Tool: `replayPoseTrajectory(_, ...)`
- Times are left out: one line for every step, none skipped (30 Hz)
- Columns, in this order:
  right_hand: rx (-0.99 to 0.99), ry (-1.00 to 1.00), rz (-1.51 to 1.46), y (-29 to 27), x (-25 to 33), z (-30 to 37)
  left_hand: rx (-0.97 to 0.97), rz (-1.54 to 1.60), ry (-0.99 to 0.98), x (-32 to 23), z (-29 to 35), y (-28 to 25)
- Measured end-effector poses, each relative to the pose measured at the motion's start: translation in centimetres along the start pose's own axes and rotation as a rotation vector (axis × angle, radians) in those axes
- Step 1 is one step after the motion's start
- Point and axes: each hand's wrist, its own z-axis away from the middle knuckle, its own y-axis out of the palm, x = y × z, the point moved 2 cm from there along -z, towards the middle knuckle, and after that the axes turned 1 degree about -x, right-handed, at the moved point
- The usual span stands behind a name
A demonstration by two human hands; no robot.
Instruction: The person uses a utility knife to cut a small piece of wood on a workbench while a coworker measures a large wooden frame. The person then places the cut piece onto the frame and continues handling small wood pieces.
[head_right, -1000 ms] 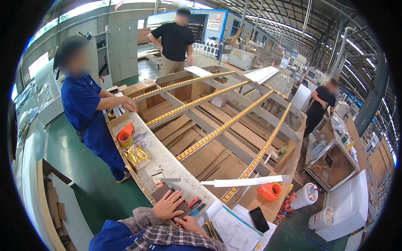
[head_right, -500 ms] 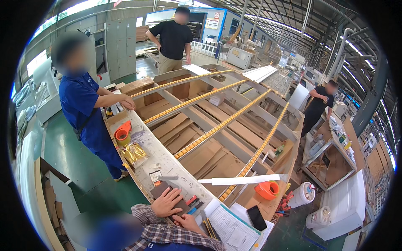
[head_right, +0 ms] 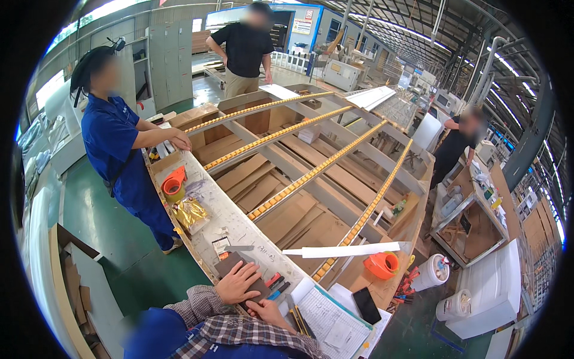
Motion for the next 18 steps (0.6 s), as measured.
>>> replayPoseTrajectory(-0.029,0.018,0.007,0.35,0.82,0.53,-0.003,-0.002,-0.008,0.03,-0.01,0.07)
replayPoseTrajectory(-0.025,0.010,-0.006,0.34,0.64,0.37,-0.002,-0.003,-0.010,0.06,0.01,0.12)
replayPoseTrajectory(-0.020,0.004,-0.019,0.24,0.32,0.19,-0.002,-0.003,-0.013,0.05,0.01,0.18)
replayPoseTrajectory(-0.016,-0.003,-0.032,0.18,0.15,0.07,-0.002,-0.003,-0.015,0.05,0.01,0.21)
replayPoseTrajectory(-0.016,-0.004,-0.035,0.11,0.08,0.00,-0.001,-0.003,-0.014,0.05,-0.04,0.19)
replayPoseTrajectory(-0.016,-0.004,-0.038,0.11,0.04,0.00,0.000,-0.001,-0.015,0.04,-0.04,0.19)
replayPoseTrajectory(-0.015,-0.004,-0.040,0.11,0.04,0.04,0.002,0.000,-0.015,0.03,-0.03,0.20)
replayPoseTrajectory(-0.012,0.007,-0.034,0.13,0.20,0.13,0.001,0.002,-0.016,0.03,-0.02,0.26)
replayPoseTrajectory(-0.008,0.016,-0.029,0.21,0.56,0.28,0.002,0.002,-0.016,0.09,-0.01,0.33)
replayPoseTrajectory(-0.005,0.026,-0.025,0.24,0.76,0.37,0.003,0.003,-0.016,0.15,-0.02,0.39)
replayPoseTrajectory(-0.006,0.028,-0.021,0.18,0.71,0.30,-0.001,-0.001,-0.013,0.19,-0.06,0.43)
replayPoseTrajectory(-0.006,0.031,-0.018,0.12,0.57,0.17,-0.002,-0.005,-0.012,0.20,-0.04,0.46)
replayPoseTrajectory(-0.007,0.035,-0.015,0.11,0.45,0.12,-0.004,-0.008,-0.011,0.20,-0.04,0.45)
replayPoseTrajectory(-0.013,0.031,-0.035,0.18,0.43,0.15,0.002,-0.004,-0.014,0.19,-0.08,0.38)
replayPoseTrajectory(-0.020,0.026,-0.054,0.26,0.44,0.19,0.008,0.000,-0.017,0.16,-0.14,0.26)
replayPoseTrajectory(-0.027,0.022,-0.073,0.32,0.49,0.23,0.013,0.004,-0.019,0.13,-0.15,0.19)
replayPoseTrajectory(-0.025,0.032,-0.076,0.37,0.57,0.24,0.013,0.004,-0.019,0.09,-0.09,0.16)
replayPoseTrajectory(-0.024,0.026,-0.074,0.33,0.48,0.19,0.011,0.003,-0.017,0.11,-0.14,0.12)
